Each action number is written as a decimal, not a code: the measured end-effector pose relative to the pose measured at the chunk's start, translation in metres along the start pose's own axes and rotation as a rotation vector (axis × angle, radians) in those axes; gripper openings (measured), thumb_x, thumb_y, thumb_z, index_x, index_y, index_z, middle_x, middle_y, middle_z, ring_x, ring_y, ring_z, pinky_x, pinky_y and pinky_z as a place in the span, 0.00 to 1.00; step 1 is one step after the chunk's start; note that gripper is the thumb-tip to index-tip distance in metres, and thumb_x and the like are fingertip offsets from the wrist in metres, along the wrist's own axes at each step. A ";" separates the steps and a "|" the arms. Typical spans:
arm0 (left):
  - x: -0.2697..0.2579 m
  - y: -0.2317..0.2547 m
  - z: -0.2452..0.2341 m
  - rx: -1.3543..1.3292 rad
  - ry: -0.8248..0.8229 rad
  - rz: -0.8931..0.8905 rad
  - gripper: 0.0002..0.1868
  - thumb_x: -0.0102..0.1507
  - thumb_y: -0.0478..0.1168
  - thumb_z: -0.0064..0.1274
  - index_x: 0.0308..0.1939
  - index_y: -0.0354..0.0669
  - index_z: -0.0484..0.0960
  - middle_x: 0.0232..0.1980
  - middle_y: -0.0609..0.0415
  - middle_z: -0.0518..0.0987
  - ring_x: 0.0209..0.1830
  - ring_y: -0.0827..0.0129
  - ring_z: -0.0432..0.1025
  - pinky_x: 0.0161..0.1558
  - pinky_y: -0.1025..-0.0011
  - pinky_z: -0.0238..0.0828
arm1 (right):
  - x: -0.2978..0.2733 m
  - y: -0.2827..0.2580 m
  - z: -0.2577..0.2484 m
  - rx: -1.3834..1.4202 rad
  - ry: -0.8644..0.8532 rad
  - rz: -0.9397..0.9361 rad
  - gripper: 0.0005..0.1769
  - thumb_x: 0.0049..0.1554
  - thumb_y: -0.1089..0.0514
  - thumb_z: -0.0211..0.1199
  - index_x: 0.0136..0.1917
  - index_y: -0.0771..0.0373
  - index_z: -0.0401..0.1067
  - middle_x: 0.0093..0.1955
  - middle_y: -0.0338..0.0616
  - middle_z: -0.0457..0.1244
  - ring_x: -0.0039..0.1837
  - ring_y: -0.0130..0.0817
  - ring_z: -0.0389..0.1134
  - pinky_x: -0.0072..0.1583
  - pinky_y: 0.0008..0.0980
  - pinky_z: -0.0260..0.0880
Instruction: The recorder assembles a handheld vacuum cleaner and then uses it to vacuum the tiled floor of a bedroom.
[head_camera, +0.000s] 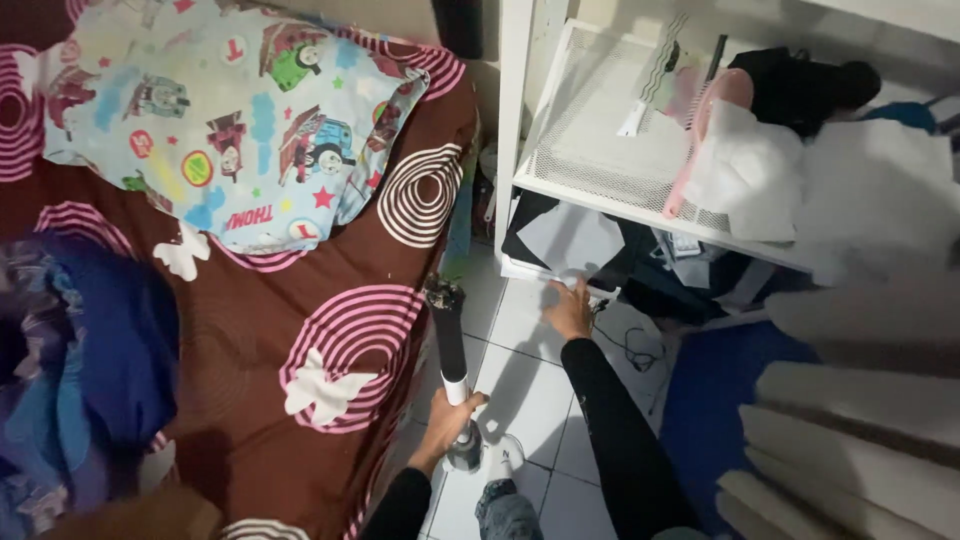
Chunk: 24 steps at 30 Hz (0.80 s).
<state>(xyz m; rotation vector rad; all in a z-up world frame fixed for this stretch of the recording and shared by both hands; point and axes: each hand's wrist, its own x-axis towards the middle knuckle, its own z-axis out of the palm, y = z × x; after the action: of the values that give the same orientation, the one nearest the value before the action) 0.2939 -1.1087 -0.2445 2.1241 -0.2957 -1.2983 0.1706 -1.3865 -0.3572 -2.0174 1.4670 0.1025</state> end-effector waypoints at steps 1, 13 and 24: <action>0.005 -0.001 0.003 0.002 0.001 -0.003 0.20 0.50 0.49 0.64 0.28 0.31 0.84 0.27 0.49 0.82 0.28 0.65 0.77 0.36 0.64 0.73 | 0.007 0.000 0.003 0.001 -0.003 0.001 0.40 0.45 0.53 0.76 0.70 0.41 0.68 0.82 0.55 0.42 0.77 0.60 0.52 0.70 0.49 0.62; 0.013 -0.009 0.016 -0.070 -0.016 0.019 0.18 0.50 0.48 0.65 0.29 0.34 0.83 0.28 0.51 0.82 0.28 0.66 0.76 0.35 0.66 0.73 | 0.040 0.014 0.002 0.226 0.258 -0.188 0.35 0.55 0.68 0.60 0.74 0.74 0.58 0.77 0.60 0.52 0.76 0.56 0.55 0.73 0.41 0.57; -0.075 0.011 -0.021 -0.070 -0.056 0.123 0.19 0.49 0.49 0.65 0.30 0.34 0.84 0.28 0.51 0.83 0.28 0.66 0.78 0.36 0.66 0.73 | -0.086 -0.077 -0.162 0.831 0.661 -0.402 0.12 0.62 0.67 0.64 0.58 0.73 0.73 0.65 0.49 0.62 0.59 0.35 0.70 0.60 0.29 0.71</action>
<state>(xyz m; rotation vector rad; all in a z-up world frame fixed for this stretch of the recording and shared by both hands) 0.2767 -1.0718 -0.1768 1.9814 -0.3922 -1.2799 0.1587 -1.3877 -0.1583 -1.6166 1.1082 -1.2308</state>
